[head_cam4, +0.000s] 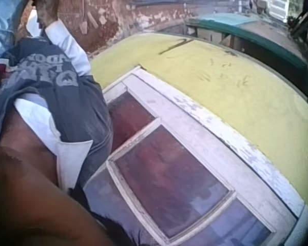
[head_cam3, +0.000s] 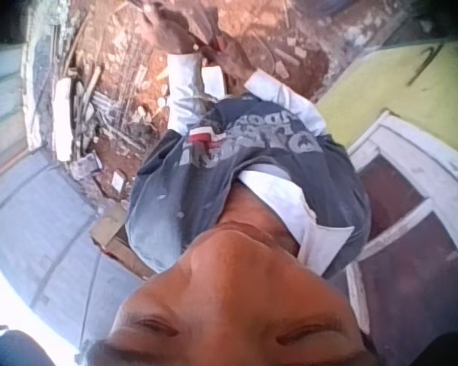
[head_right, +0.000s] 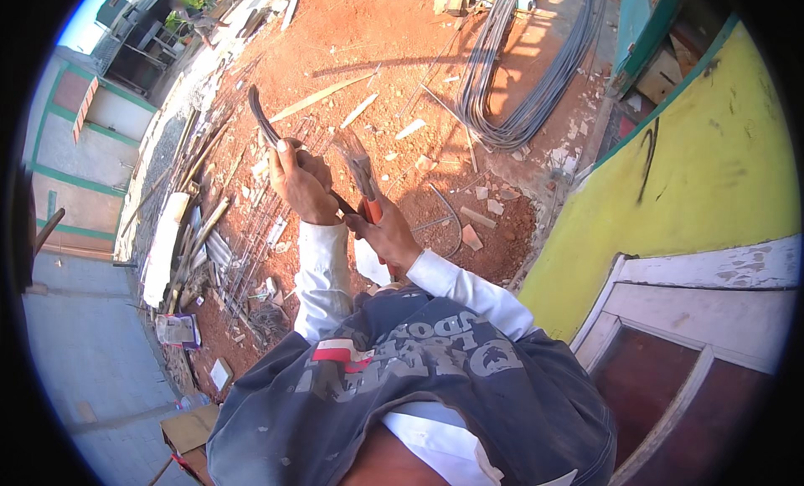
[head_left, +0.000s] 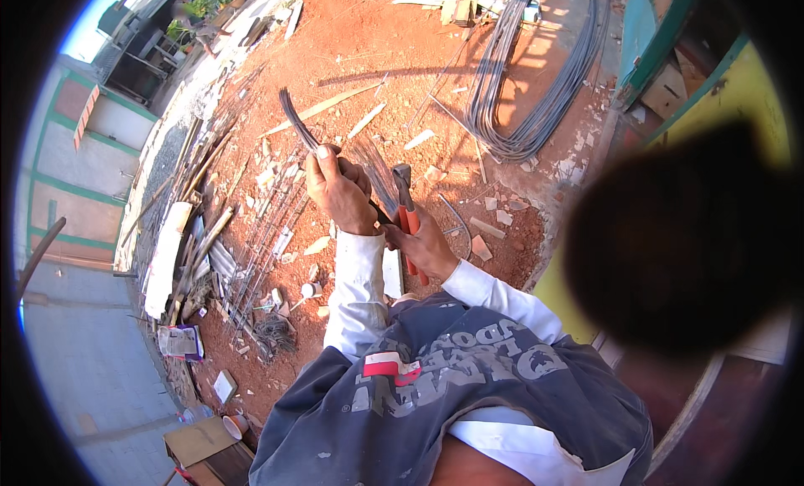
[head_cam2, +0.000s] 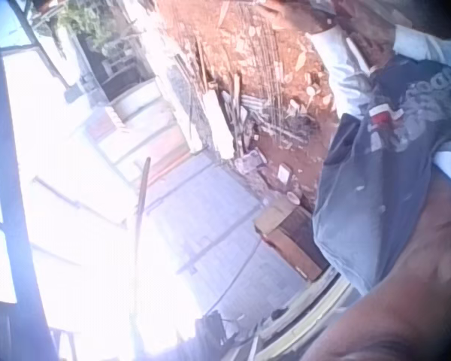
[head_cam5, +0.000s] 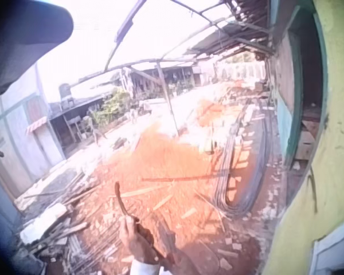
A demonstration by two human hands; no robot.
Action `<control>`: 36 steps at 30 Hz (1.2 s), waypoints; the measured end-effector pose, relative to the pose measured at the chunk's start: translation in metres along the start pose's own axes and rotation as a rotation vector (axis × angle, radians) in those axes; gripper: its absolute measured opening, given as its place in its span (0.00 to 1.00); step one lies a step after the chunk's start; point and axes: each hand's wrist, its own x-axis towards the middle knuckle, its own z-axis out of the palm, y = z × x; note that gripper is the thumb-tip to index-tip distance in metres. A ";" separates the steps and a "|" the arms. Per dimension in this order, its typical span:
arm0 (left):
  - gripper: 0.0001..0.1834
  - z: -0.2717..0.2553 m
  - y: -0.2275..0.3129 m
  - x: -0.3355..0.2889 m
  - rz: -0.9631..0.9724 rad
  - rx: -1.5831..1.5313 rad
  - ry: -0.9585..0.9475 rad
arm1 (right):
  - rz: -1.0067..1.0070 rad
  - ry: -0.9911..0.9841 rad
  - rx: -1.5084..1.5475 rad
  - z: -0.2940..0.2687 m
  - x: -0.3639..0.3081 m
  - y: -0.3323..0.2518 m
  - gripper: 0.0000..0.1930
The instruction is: The person plugs a power cord into a wall socket and uses an angle grinder to cut a coiled black cable on the ground. After cutting, the person picks up the cable and uses pliers to strip the insulation from the ends.
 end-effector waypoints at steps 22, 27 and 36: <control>0.20 -0.007 -0.015 -0.023 -0.487 -0.078 -0.480 | 0.026 0.059 -0.041 -0.048 -0.016 -0.031 0.12; 0.15 -0.020 -0.016 -0.031 -0.650 -0.082 -0.530 | -0.063 0.210 0.027 -0.092 -0.009 -0.026 0.11; 0.20 -0.021 -0.040 -0.070 -0.648 0.085 -0.695 | -0.143 0.231 -0.045 -0.122 0.017 -0.072 0.15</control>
